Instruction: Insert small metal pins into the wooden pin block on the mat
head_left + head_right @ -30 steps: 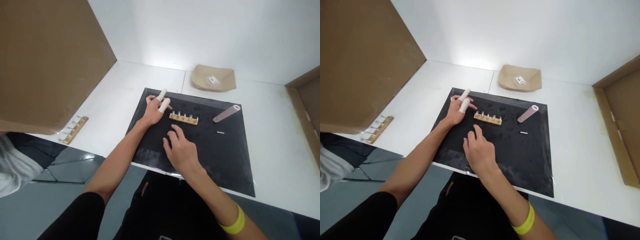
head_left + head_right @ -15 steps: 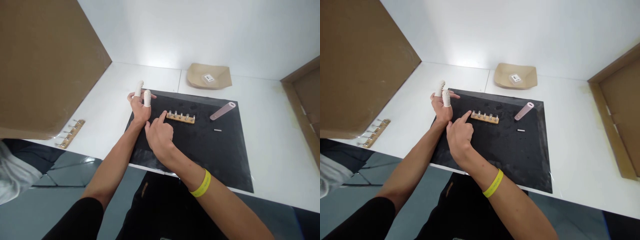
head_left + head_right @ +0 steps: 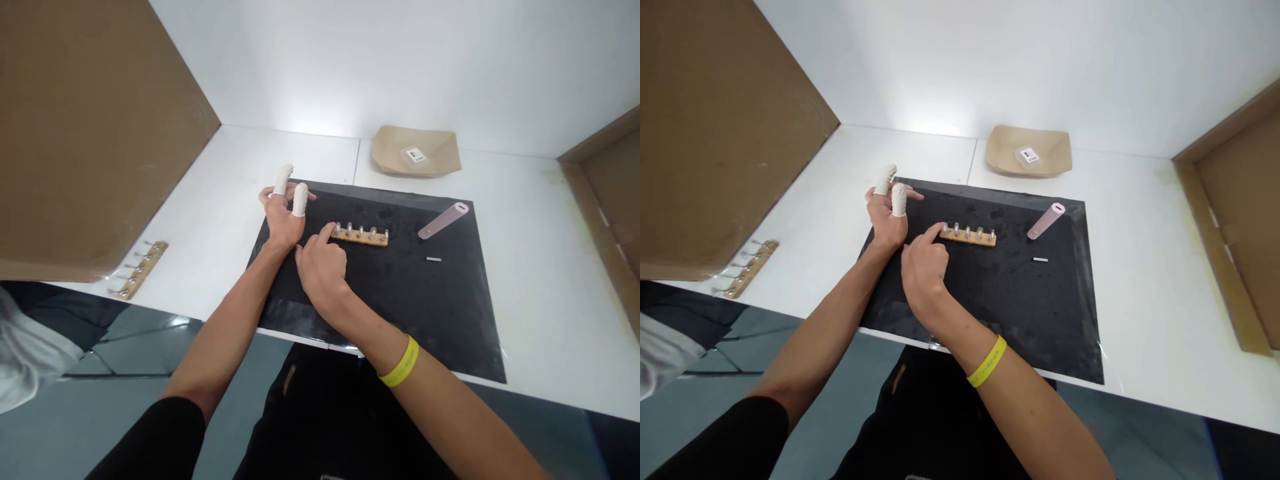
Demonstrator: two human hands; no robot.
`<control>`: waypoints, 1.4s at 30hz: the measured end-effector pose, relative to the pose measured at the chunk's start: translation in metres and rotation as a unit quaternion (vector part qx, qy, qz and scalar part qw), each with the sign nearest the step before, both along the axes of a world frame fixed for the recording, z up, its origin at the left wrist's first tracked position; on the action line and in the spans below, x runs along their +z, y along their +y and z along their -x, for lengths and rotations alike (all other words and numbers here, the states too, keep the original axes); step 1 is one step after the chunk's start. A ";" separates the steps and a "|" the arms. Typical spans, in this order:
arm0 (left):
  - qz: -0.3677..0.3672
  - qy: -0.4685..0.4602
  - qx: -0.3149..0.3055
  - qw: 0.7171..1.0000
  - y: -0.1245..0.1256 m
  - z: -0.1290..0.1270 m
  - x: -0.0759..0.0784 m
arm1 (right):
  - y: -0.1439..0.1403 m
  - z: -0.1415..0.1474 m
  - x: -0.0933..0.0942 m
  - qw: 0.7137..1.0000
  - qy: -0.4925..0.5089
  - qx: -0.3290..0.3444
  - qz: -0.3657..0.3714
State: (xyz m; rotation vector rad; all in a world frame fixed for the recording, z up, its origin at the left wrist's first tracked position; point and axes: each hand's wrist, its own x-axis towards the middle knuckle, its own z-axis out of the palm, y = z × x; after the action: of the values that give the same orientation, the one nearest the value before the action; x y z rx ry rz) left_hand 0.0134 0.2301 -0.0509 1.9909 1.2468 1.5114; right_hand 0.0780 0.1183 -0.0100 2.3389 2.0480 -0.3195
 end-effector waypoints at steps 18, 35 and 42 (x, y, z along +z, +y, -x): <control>0.018 0.019 -0.005 1.000 0.000 -0.001 0.000 | -0.079 -0.019 -0.005 0.994 -0.038 0.096 -0.047; 0.017 0.022 -0.001 1.000 -0.001 -0.002 0.001 | -0.164 -0.081 -0.006 0.960 -0.171 0.130 -0.181; 0.035 0.020 -0.007 0.999 0.000 -0.002 0.002 | -0.165 -0.112 -0.010 0.960 -0.172 0.105 -0.193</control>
State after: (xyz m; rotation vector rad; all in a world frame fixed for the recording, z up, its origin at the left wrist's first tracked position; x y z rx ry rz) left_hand 0.0151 0.2298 -0.0486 1.9905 1.2813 1.4072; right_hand 0.1902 -0.0468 -0.0195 2.1182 2.3014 0.5012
